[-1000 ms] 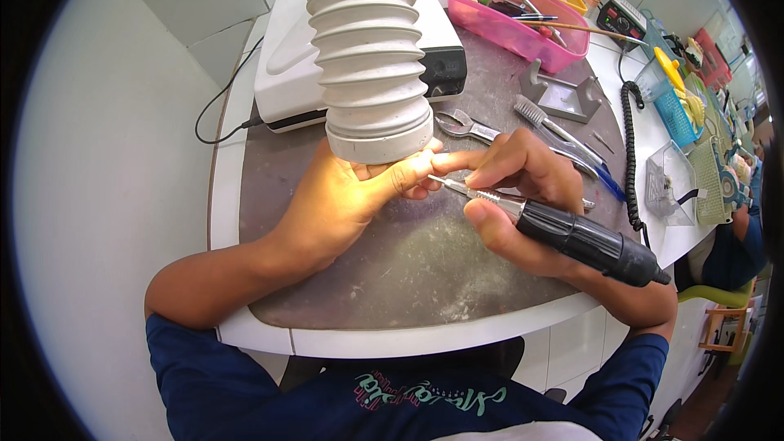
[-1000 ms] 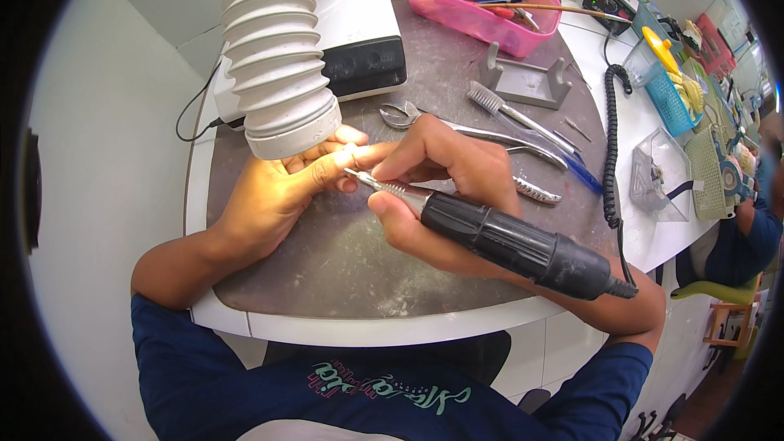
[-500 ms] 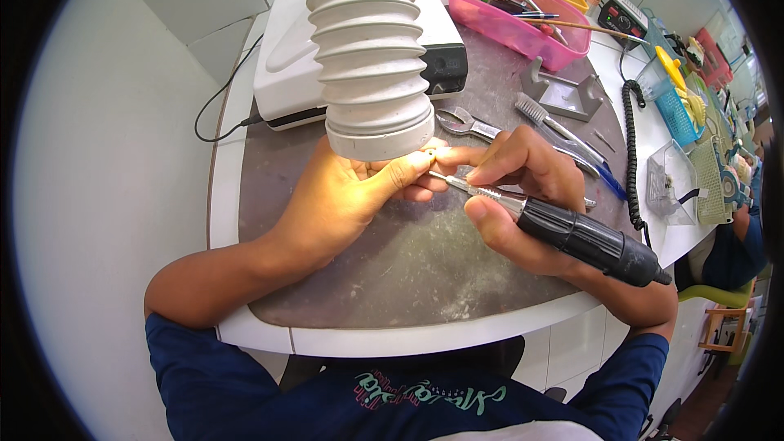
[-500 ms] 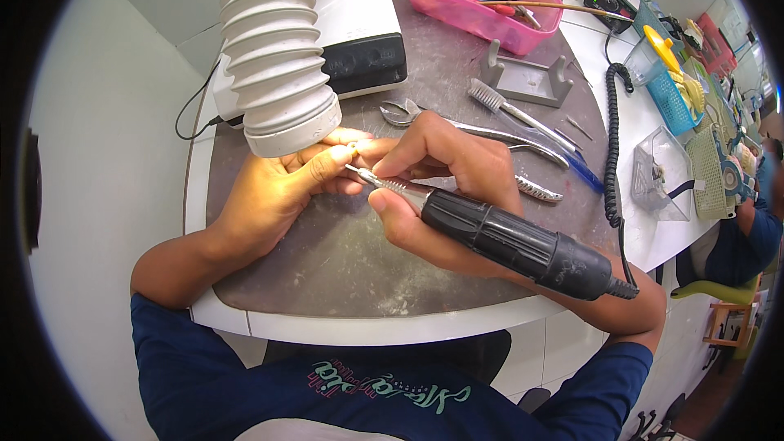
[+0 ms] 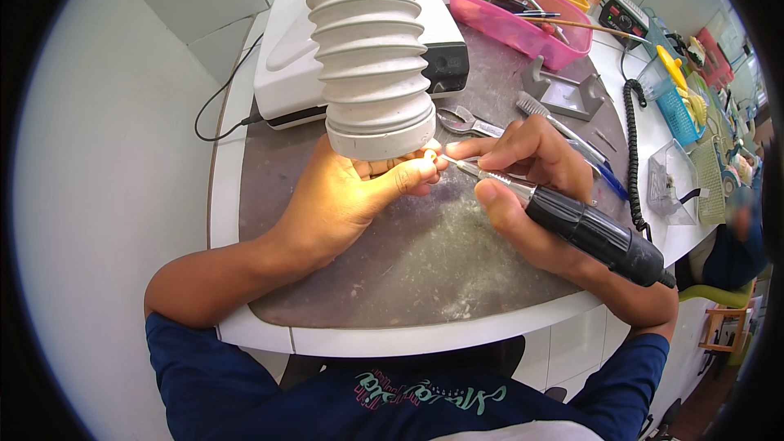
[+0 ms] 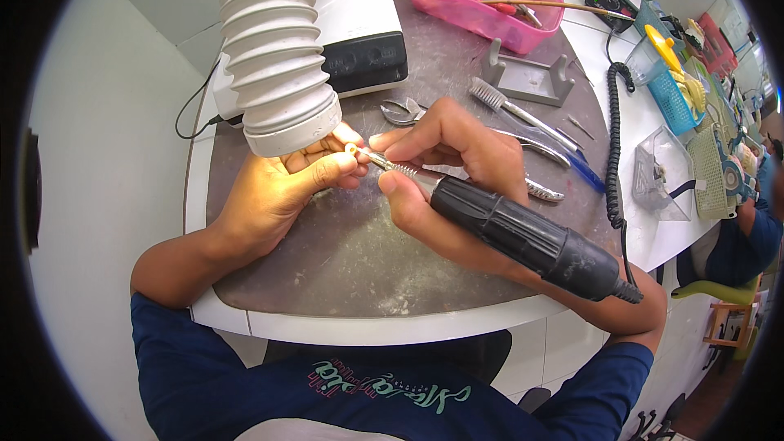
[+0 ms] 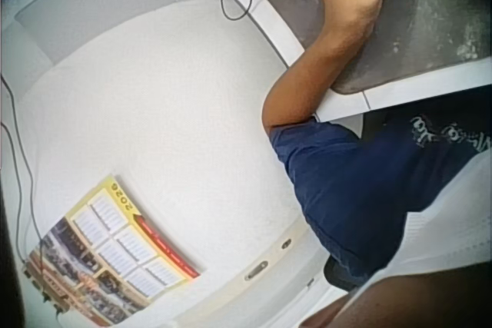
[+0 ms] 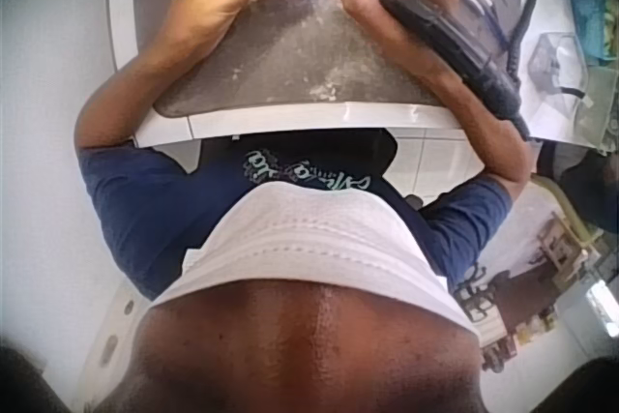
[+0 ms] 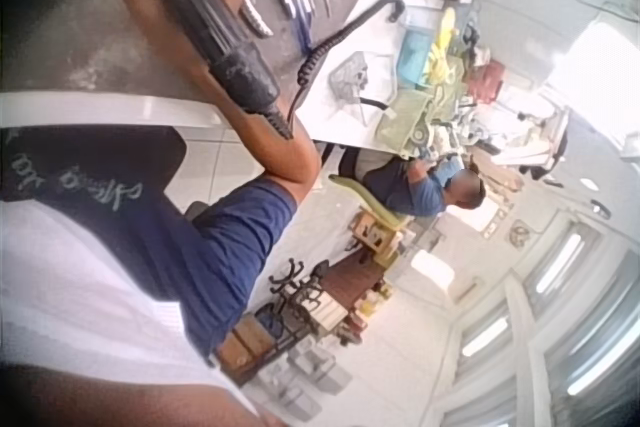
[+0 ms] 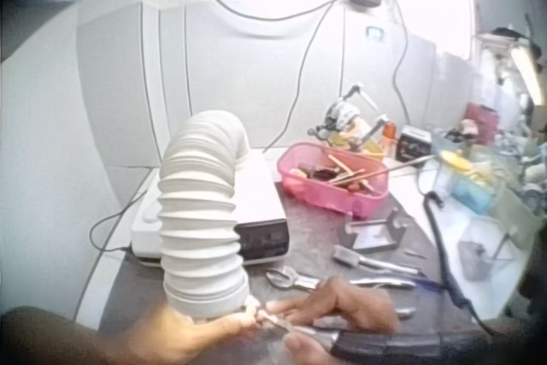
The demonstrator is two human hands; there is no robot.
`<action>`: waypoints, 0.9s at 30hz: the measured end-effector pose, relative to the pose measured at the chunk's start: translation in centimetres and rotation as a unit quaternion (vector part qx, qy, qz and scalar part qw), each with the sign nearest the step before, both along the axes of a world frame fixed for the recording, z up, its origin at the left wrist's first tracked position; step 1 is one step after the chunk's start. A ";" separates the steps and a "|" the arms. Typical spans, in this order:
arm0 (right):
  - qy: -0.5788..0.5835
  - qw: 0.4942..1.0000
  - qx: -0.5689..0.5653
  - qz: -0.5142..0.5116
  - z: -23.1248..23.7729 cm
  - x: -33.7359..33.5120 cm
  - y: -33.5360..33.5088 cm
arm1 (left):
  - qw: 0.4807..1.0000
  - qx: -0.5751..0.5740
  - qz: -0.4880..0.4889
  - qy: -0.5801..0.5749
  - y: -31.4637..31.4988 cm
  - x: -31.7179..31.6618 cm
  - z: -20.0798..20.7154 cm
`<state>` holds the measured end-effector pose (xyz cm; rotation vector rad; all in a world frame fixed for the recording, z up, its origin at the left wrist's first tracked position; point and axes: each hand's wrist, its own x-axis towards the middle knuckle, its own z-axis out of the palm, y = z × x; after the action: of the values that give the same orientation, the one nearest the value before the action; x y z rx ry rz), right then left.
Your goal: The person uses a rotary handpiece to grind and shape a small, light-colored dental prosthesis held in their left hand. They rotate the object to access different surfaces while a dust extraction hose is positioned nearby. The task involves continuous precision grinding of the item's edges and surfaces.
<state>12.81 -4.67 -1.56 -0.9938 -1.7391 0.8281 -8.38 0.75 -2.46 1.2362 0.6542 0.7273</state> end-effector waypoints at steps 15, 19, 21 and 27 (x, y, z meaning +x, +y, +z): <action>-0.028 0.993 0.110 -0.011 -1.2 -0.2 1.0 | 1.000 0.007 -0.020 0.012 0.2 -0.2 -0.2; -0.013 0.996 0.092 -0.013 -1.2 -0.4 0.9 | 1.000 0.006 -0.020 0.014 0.1 -0.2 -0.3; -0.015 0.996 0.084 -0.017 -1.1 -0.4 0.9 | 1.000 0.007 -0.020 0.016 0.1 -0.2 -0.3; -0.002 0.996 0.089 -0.032 -1.3 -0.5 0.9 | 1.000 0.000 -0.025 0.016 0.1 -0.1 -0.1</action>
<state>12.29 -3.80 -2.83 -0.9274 -1.7413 0.6193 -8.48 0.87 -2.53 1.2622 0.6470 0.6679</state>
